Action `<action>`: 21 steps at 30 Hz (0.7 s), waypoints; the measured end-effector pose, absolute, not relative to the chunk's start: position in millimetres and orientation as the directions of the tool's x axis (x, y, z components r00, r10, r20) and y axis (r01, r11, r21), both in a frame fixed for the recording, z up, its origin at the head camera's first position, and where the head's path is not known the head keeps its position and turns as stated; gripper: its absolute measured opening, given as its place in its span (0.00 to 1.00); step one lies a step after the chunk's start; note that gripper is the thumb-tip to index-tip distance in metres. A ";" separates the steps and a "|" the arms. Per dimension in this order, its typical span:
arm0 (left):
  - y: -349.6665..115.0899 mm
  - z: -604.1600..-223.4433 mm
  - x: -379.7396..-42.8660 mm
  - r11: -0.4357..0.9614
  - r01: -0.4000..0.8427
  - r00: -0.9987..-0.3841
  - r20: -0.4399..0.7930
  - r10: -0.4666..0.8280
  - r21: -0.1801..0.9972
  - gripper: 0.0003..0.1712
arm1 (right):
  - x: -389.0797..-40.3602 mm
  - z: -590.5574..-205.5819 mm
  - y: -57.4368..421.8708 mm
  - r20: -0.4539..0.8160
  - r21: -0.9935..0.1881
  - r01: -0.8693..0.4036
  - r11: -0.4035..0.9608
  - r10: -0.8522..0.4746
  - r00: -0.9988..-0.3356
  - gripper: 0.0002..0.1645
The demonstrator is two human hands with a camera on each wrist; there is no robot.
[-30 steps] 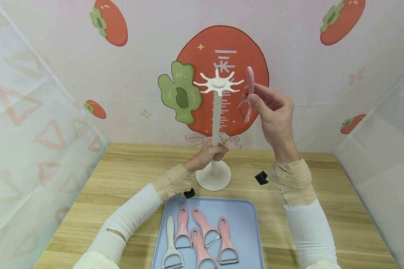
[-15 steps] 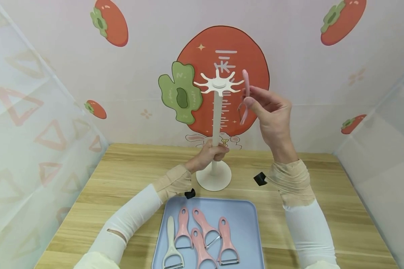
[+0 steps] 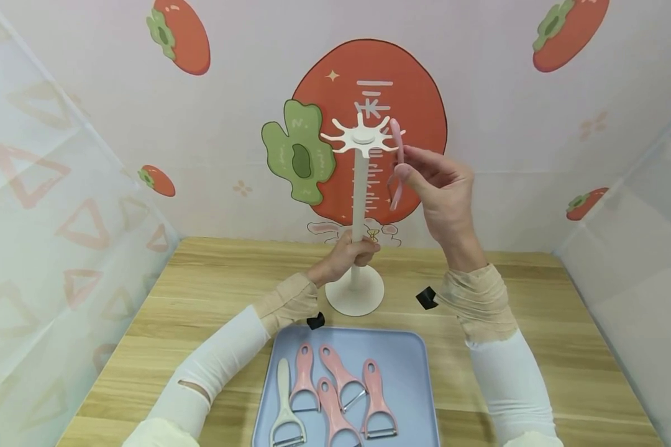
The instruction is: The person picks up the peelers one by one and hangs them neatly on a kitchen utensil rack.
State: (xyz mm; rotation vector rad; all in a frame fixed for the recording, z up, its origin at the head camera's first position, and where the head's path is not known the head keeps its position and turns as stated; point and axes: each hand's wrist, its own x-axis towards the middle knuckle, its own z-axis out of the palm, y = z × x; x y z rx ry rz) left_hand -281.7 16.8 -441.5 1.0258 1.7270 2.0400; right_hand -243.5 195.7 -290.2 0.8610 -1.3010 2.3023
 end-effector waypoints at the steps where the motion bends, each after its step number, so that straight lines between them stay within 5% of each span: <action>1: 16.9 -441.6 -281.7 -0.249 0.227 -0.709 0.335 0.620 0.941 0.17 | -243.5 -290.6 195.5 0.658 -0.645 -0.571 -0.507 0.010 -0.753 0.19; 21: 15.8 -440.7 -282.3 -0.245 0.195 -0.724 0.308 0.617 0.950 0.21 | -246.8 -299.4 189.0 0.668 -0.652 -0.575 -0.495 -0.016 -0.744 0.19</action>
